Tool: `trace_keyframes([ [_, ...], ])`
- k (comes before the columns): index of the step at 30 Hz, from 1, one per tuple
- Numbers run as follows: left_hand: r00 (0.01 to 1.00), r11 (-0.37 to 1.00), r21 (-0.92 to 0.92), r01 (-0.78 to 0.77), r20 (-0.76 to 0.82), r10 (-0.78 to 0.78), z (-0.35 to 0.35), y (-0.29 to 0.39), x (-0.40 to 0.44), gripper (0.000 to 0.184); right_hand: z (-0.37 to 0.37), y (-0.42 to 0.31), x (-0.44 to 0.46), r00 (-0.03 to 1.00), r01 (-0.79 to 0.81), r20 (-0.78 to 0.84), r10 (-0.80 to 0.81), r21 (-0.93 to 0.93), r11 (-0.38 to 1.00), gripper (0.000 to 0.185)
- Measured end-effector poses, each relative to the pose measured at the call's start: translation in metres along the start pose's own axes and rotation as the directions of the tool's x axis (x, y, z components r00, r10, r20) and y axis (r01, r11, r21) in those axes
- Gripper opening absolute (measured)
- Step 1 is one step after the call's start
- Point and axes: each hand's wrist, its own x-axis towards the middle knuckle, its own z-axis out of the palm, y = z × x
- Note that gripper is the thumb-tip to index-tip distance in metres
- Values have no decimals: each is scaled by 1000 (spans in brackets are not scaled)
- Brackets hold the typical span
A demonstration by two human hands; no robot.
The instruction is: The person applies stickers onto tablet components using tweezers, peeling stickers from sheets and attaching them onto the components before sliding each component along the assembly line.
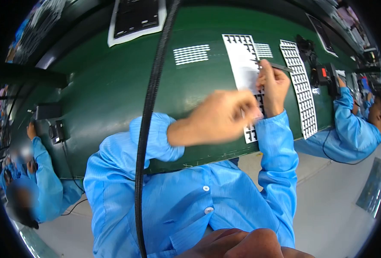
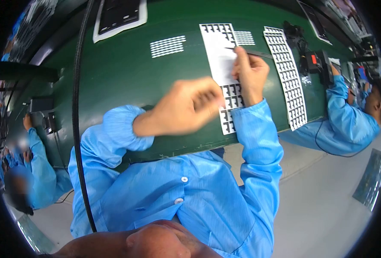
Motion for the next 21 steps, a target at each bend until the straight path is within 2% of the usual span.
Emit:
trace_keyframes([
  [1,973,967,235,-98,-183,143,1,-34,11,15,2,-1,-2,998,-9,62,8,14,1000,25],
  [2,963,951,306,-40,-242,118,-5,-55,16,16,3,0,-4,992,0,128,0,1,1000,22],
  [3,962,921,388,26,-259,82,-13,-64,18,19,4,1,-7,981,7,195,-4,-11,1000,19],
  [5,964,906,424,13,-247,102,-19,-70,19,18,9,-6,-17,946,-4,324,15,-35,999,14],
  [8,866,747,609,-266,-189,462,-15,-87,25,16,9,-3,-23,868,59,495,-38,-27,998,13],
  [11,870,643,719,-262,-112,480,-21,-90,22,12,9,-2,-23,871,54,491,-27,-40,998,14],
  [14,884,602,763,-235,-89,458,-24,-92,22,14,10,-11,-23,860,7,509,22,-55,998,16],
  [20,906,657,722,-216,-103,411,-30,-87,21,16,10,-19,-22,849,-90,510,139,-120,989,19],
  [21,902,629,750,-203,-106,418,-32,-87,21,17,10,-18,-21,853,-106,497,161,-137,985,19],
])
